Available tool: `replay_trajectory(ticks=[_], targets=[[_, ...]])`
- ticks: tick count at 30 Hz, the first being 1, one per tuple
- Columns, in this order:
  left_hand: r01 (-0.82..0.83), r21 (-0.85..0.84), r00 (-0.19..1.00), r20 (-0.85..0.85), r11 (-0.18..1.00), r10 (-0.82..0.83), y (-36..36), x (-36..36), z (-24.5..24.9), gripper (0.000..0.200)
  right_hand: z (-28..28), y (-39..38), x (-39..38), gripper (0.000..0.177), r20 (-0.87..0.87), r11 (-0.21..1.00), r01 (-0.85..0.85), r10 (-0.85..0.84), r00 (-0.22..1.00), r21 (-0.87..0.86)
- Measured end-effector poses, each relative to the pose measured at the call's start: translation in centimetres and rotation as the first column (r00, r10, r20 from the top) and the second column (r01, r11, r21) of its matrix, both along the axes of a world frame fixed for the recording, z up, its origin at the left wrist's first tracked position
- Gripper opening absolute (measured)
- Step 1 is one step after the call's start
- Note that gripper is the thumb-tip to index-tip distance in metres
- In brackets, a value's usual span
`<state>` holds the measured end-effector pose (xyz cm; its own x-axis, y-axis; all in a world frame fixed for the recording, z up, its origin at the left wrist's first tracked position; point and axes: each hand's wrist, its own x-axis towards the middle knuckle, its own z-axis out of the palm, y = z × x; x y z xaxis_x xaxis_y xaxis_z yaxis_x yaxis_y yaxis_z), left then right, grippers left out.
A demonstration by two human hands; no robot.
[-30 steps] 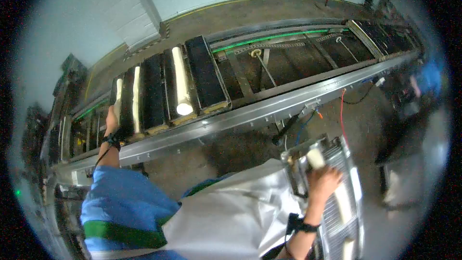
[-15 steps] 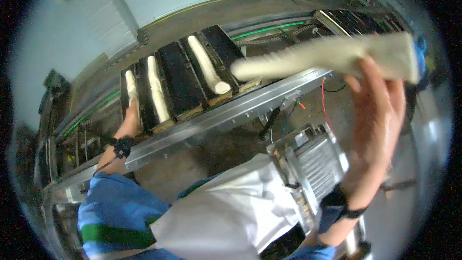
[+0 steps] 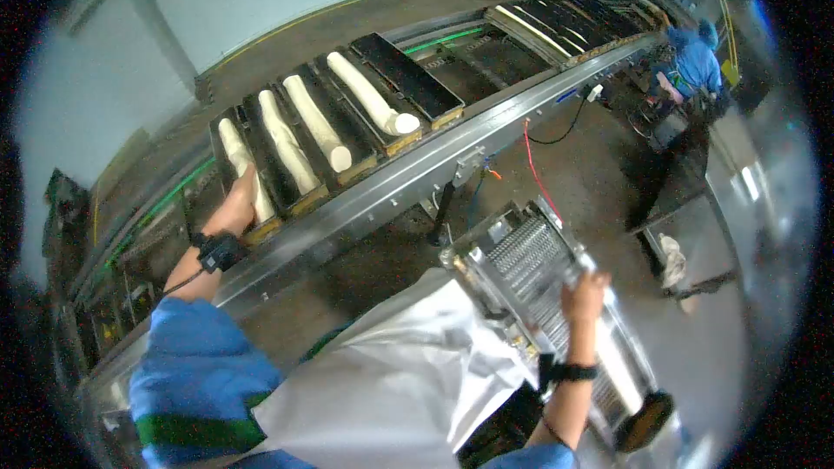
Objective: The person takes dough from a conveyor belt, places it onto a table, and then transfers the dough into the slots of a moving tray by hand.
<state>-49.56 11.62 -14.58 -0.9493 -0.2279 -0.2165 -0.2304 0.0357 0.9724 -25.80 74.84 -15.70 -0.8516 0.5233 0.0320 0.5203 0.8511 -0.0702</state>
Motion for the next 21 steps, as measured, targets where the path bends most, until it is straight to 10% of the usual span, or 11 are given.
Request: replay_trajectory(ticks=[1,2,5,13,15,17,19,21], targets=[[0.097,-0.132,0.983,-0.145,0.987,-0.116,1.3,1.7,2.2,0.071,0.2,0.4,2.0,0.064,0.202,0.981,0.189,-0.194,0.960,0.041],[0.000,0.133,0.997,0.071,0.991,-0.009,1.9,0.7,3.4,0.069,-0.3,0.7,4.0,0.064,0.200,0.979,0.197,-0.202,0.959,0.047],[-0.047,0.164,0.990,0.135,0.985,0.024,0.9,-0.9,1.0,0.065,-1.5,1.2,7.9,0.059,0.067,0.969,0.246,-0.246,0.967,0.013],[-0.156,0.288,0.979,0.169,0.945,0.111,2.9,-0.8,1.9,0.056,2.8,-1.8,3.2,0.021,0.001,0.985,-0.023,0.023,1.000,0.168],[-0.137,0.089,0.974,0.195,0.987,0.117,1.9,-1.5,1.0,0.063,8.4,-2.4,1.2,0.018,-0.091,0.997,-0.011,0.018,0.996,0.076],[-0.410,-0.544,0.912,-0.226,0.732,0.342,5.5,0.3,3.5,0.062,14.3,-2.9,-0.4,0.021,-0.522,0.933,-0.131,-0.068,0.850,-0.336],[-0.338,-0.697,0.843,-0.524,0.632,-0.127,6.0,1.0,4.6,0.054,19.2,-2.0,-2.1,0.032,-0.653,0.811,-0.283,-0.154,0.741,-0.513],[-0.050,-0.444,0.856,-0.481,0.895,-0.191,9.7,1.6,7.0,0.052,24.6,-4.7,-4.9,0.036,-0.740,0.673,-0.437,-0.251,0.624,-0.597]])
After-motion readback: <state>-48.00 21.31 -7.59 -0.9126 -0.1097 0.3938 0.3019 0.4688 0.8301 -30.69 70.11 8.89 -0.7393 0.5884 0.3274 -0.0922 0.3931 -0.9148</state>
